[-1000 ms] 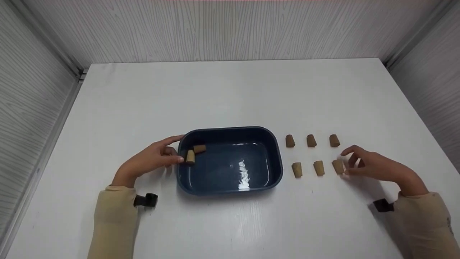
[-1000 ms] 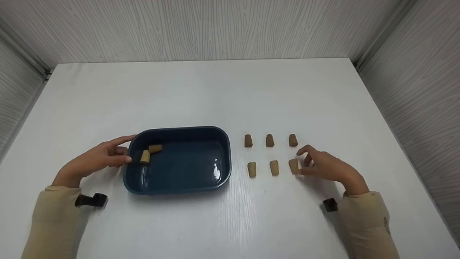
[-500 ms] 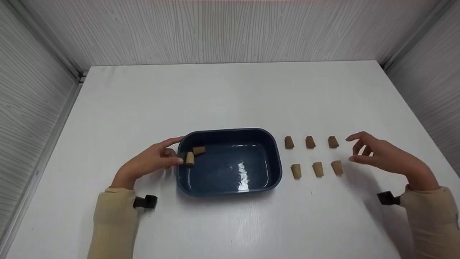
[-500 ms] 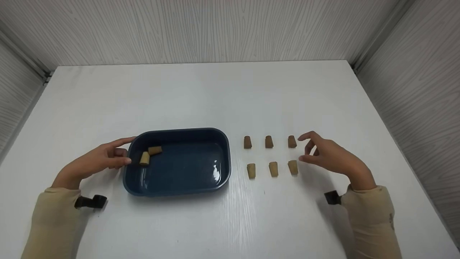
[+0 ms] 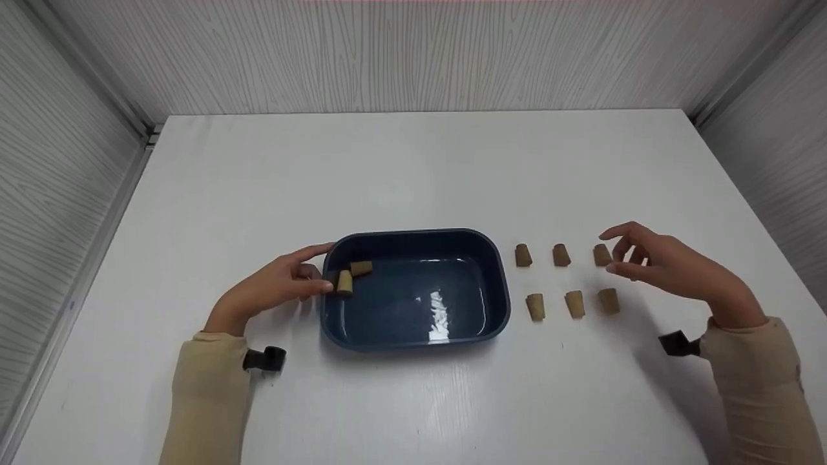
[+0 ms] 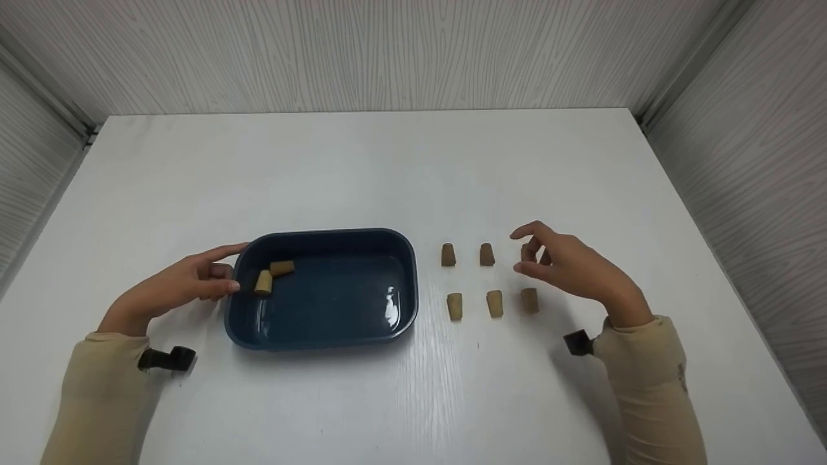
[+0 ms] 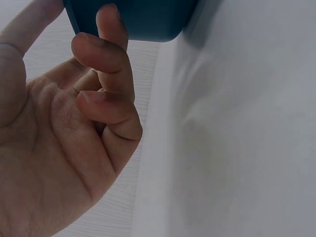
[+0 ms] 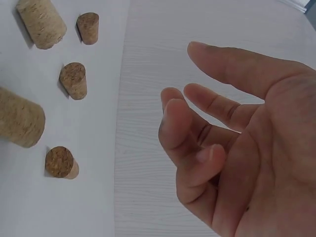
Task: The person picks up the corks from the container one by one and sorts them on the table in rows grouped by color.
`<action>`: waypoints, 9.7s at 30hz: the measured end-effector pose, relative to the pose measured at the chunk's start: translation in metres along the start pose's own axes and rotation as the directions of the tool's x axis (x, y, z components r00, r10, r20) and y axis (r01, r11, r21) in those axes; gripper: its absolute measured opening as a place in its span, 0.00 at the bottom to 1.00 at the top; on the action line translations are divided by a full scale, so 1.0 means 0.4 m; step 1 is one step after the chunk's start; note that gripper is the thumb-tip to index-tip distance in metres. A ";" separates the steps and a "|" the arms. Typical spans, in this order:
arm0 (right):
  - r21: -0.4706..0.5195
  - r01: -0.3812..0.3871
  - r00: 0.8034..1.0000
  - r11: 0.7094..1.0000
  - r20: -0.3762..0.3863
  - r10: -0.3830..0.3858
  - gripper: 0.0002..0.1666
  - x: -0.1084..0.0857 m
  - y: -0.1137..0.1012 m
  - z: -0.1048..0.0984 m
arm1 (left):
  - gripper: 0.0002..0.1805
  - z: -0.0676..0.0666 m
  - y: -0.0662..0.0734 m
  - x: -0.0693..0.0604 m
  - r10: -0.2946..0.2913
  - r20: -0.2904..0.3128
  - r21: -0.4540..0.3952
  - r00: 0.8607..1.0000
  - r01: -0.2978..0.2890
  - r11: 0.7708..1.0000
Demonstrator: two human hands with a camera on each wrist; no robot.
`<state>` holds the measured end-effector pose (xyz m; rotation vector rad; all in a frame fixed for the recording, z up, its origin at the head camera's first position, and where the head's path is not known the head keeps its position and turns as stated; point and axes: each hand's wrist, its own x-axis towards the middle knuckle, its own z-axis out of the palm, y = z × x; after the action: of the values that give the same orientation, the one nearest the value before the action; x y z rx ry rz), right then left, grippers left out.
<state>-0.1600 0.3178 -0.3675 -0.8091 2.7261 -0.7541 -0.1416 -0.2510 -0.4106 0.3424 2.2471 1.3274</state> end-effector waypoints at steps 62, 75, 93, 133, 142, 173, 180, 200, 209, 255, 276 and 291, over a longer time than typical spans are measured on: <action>0.031 0.290 0.956 0.957 0.031 -0.291 0.23 0.336 -0.357 -0.028 | 0.39 0.009 -0.005 0.006 -0.011 -0.014 0.017 1.000 0.012 1.000; 0.049 0.317 0.945 0.947 0.070 -0.320 0.24 0.383 -0.425 -0.001 | 0.38 0.015 -0.004 0.003 0.003 -0.008 0.013 1.000 -0.003 1.000; 0.046 0.329 0.931 0.943 0.149 -0.333 0.25 0.459 -0.496 0.093 | 0.39 0.012 0.000 0.003 0.008 0.011 -0.016 1.000 -0.008 1.000; 0.236 0.319 0.872 0.918 0.307 -0.382 0.25 0.543 -0.499 0.287 | 0.38 0.016 0.003 0.005 0.000 -0.008 0.031 1.000 0.000 1.000; 0.147 0.323 0.860 0.935 0.367 -0.355 0.25 0.545 -0.513 0.320 | 0.39 0.018 0.007 0.002 -0.010 -0.001 0.010 1.000 0.010 1.000; -0.029 0.304 0.857 0.952 0.445 -0.260 0.25 0.557 -0.517 0.405 | 0.39 0.009 -0.010 -0.006 0.013 0.001 -0.006 1.000 -0.013 1.000; -0.047 0.285 0.859 0.957 0.455 -0.233 0.26 0.558 -0.516 0.413 | 0.39 0.008 -0.010 -0.006 0.012 0.001 0.002 1.000 -0.012 1.000; -0.099 0.317 0.864 0.943 0.440 -0.244 0.17 0.562 -0.518 0.436 | 0.39 0.011 -0.013 -0.016 0.006 0.004 0.013 1.000 -0.006 1.000; -0.122 0.303 0.873 0.945 0.434 -0.224 0.21 0.559 -0.524 0.438 | 0.39 0.010 -0.008 -0.017 -0.001 0.003 0.014 1.000 0.001 1.000; -0.284 0.320 0.899 0.904 0.391 -0.195 0.32 0.548 -0.527 0.423 | 0.39 0.009 -0.005 -0.017 0.003 -0.006 0.040 1.000 -0.003 0.999; -0.300 0.337 0.897 0.893 0.390 -0.208 0.27 0.545 -0.535 0.437 | 0.38 0.008 -0.009 -0.017 -0.007 -0.014 0.067 1.000 0.008 0.998; -0.240 0.352 0.867 0.905 0.448 -0.219 0.22 0.545 -0.541 0.438 | 0.38 0.007 -0.010 -0.018 -0.006 -0.002 0.036 1.000 0.006 0.999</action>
<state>-0.1863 -0.0322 -0.4124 -1.3043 2.3874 -0.1502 -0.1340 -0.2542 -0.4130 0.3469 2.2745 1.2856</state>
